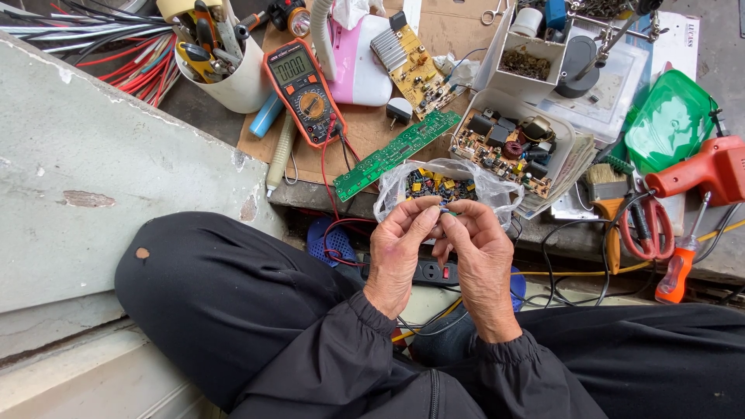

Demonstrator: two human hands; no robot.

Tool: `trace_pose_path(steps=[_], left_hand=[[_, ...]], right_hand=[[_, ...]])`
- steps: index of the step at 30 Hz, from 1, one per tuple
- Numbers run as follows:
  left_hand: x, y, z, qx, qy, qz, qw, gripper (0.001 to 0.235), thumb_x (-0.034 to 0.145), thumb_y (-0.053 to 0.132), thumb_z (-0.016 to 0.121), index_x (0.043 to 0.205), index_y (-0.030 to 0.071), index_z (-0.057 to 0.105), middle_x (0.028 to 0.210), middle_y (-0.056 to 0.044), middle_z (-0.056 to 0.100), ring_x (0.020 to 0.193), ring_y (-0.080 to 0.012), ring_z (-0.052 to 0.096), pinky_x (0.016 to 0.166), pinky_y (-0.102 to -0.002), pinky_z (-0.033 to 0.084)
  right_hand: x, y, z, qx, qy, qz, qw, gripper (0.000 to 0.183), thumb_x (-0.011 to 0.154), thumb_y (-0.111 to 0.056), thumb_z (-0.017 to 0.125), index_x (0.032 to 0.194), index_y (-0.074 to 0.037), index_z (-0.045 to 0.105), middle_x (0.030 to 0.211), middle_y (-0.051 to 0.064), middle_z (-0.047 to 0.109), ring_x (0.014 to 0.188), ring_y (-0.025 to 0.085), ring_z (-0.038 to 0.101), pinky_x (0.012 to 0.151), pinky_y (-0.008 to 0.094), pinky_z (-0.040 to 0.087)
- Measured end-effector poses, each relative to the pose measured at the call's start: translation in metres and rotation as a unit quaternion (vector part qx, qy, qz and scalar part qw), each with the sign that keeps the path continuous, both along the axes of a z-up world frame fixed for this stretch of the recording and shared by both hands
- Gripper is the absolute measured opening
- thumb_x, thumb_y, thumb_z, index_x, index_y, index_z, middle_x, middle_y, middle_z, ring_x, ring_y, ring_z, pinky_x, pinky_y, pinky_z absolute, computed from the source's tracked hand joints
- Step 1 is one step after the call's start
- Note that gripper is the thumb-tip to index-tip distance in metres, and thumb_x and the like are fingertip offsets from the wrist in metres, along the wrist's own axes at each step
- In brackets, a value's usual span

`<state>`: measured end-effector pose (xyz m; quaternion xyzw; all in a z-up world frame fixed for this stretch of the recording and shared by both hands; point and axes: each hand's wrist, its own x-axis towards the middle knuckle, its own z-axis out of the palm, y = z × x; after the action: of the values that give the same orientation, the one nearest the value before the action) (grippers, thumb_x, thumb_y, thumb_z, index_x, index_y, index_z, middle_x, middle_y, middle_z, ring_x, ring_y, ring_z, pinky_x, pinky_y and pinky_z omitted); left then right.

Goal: The person sits on the floor and uses a heat gun to apply heat to a green circuit board. They then use a magnifying glass to inspect the board and sort through a bag of small electronic components, picking up and examining individual parts.

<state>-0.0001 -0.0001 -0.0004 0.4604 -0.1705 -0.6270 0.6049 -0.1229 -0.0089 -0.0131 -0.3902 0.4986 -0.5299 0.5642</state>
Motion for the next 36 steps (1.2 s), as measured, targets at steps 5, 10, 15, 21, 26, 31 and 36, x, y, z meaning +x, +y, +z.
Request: trace_pose_path(steps=[5, 10, 15, 21, 26, 31, 36], left_hand=[[0.000, 0.000, 0.002, 0.004, 0.002, -0.001, 1.000, 0.030, 0.105, 0.014, 0.079, 0.132, -0.001, 0.077, 0.097, -0.013, 0.082, 0.080, -0.0110, 0.073, 0.076, -0.028, 0.061], [0.000, 0.000, -0.002, 0.002, 0.005, 0.001, 1.000, 0.030, 0.105, 0.013, 0.079, 0.132, -0.001, 0.077, 0.098, -0.015, 0.082, 0.079, -0.0126, 0.073, 0.075, -0.029, 0.062], [0.000, 0.000, -0.003, 0.006, 0.001, -0.003, 1.000, 0.031, 0.106, 0.014, 0.078, 0.133, 0.000, 0.077, 0.102, -0.015, 0.083, 0.084, -0.0134, 0.075, 0.079, -0.029, 0.063], [0.000, 0.000, 0.007, 0.017, -0.032, -0.014, 0.999, 0.033, 0.106, 0.016, 0.076, 0.136, 0.001, 0.076, 0.111, -0.014, 0.084, 0.092, -0.0135, 0.076, 0.088, -0.031, 0.064], [0.016, -0.002, 0.015, -0.024, -0.197, 0.010, 0.980, 0.032, 0.111, 0.020, 0.069, 0.139, 0.005, 0.075, 0.120, -0.020, 0.082, 0.105, -0.0223, 0.075, 0.092, -0.035, 0.065], [0.034, -0.011, 0.049, -0.107, -0.483, 0.083, 0.865, 0.035, 0.113, 0.024, 0.066, 0.146, 0.010, 0.066, 0.137, -0.016, 0.068, 0.122, -0.0294, 0.066, 0.100, -0.044, 0.061], [0.048, -0.036, -0.008, 0.105, -0.580, -0.109, 0.801, 0.064, 0.096, 0.056, 0.079, 0.146, 0.018, 0.067, 0.134, -0.011, 0.072, 0.128, -0.0332, 0.069, 0.106, -0.053, 0.048]], right_hand=[[0.000, 0.000, 0.000, 0.003, 0.001, 0.000, 1.000, 0.021, 0.109, -0.007, 0.070, 0.128, 0.002, 0.067, 0.085, 0.019, 0.077, 0.059, 0.021, 0.073, 0.045, 0.029, 0.058], [0.000, 0.000, -0.001, 0.004, -0.001, 0.000, 1.000, 0.021, 0.109, -0.007, 0.070, 0.127, 0.002, 0.067, 0.085, 0.019, 0.077, 0.059, 0.021, 0.073, 0.045, 0.029, 0.058], [0.000, 0.000, 0.000, 0.003, -0.001, -0.001, 1.000, 0.021, 0.109, -0.007, 0.071, 0.127, 0.002, 0.066, 0.085, 0.020, 0.077, 0.059, 0.021, 0.073, 0.044, 0.029, 0.058], [0.002, -0.002, 0.001, 0.024, 0.014, -0.020, 0.999, 0.019, 0.108, -0.007, 0.072, 0.125, 0.001, 0.068, 0.083, 0.019, 0.077, 0.057, 0.020, 0.071, 0.044, 0.029, 0.057], [-0.008, -0.013, 0.008, 0.027, 0.065, -0.034, 0.997, 0.017, 0.110, -0.007, 0.070, 0.123, 0.004, 0.069, 0.083, 0.020, 0.077, 0.057, 0.019, 0.069, 0.044, 0.028, 0.055], [-0.006, -0.021, 0.018, 0.018, 0.142, -0.032, 0.989, 0.023, 0.109, -0.005, 0.069, 0.130, 0.005, 0.071, 0.081, 0.020, 0.075, 0.055, 0.017, 0.067, 0.042, 0.027, 0.054], [-0.005, -0.031, 0.016, 0.035, 0.136, -0.018, 0.990, 0.013, 0.106, -0.007, 0.073, 0.116, -0.002, 0.079, 0.077, 0.018, 0.076, 0.050, 0.018, 0.069, 0.040, 0.027, 0.056]])
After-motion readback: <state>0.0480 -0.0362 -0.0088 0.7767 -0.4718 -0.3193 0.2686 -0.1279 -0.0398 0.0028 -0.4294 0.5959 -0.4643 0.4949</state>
